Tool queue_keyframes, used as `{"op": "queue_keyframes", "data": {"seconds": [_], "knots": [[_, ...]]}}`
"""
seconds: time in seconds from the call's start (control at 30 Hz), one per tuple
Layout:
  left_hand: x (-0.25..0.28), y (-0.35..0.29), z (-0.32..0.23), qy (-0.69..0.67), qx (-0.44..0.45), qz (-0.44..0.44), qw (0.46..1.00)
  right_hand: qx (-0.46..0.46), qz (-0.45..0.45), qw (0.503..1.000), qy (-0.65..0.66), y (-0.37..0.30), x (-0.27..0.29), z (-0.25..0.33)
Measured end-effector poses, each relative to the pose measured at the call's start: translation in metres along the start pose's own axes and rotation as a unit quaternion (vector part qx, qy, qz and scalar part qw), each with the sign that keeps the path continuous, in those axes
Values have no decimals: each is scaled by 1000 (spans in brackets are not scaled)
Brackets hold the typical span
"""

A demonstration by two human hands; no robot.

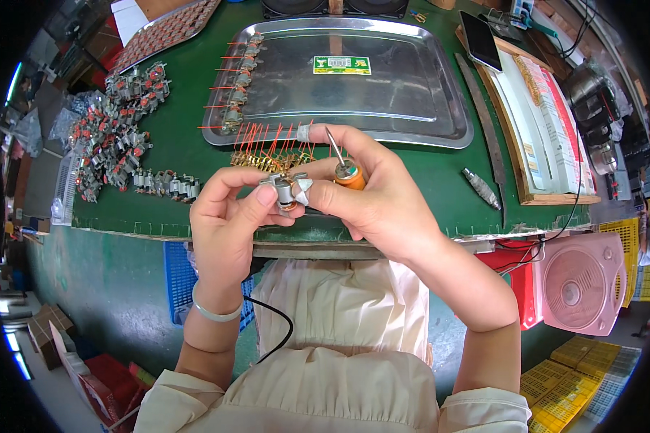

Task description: Assembling electronic components by attaching wires and tightening screws using a screwdriver.

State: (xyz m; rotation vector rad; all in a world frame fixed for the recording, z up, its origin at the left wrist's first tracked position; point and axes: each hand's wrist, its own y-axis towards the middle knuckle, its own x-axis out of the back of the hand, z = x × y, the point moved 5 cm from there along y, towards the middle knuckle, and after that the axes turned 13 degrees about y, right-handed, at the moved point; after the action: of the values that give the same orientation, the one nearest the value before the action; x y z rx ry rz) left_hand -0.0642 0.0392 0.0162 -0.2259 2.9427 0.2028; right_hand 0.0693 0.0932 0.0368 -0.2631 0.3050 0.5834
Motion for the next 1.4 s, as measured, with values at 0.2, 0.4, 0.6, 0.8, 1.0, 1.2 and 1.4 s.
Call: {"op": "queue_keyframes", "data": {"seconds": [0.2, 0.4, 0.6, 0.8, 1.0, 1.2, 1.4], "knots": [[0, 1, -2, -6, -14, -7, 1000, 6, -2, 999, 36, -1, 0, 0], [-2, 0, -3, -16, -9, 18, 1000, 21, -8, 1000, 6, -4, 1, 1], [8, 1, -2, -13, -24, 4, 1000, 155, -35, 981, -108, -6, 2, -1], [18, 0, -3, -78, -1, -32, 996, 271, 49, 940, -201, -31, -10, -1], [18, -2, 2, -196, -6, -45, 980, 362, 49, 878, -309, -34, -22, -6], [13, -2, 3, -247, -22, -70, 966, 341, -6, 913, -222, -36, -19, -21], [11, -2, 4, -205, -43, -100, 973, 377, -34, 880, -285, -38, -22, -22]]}}
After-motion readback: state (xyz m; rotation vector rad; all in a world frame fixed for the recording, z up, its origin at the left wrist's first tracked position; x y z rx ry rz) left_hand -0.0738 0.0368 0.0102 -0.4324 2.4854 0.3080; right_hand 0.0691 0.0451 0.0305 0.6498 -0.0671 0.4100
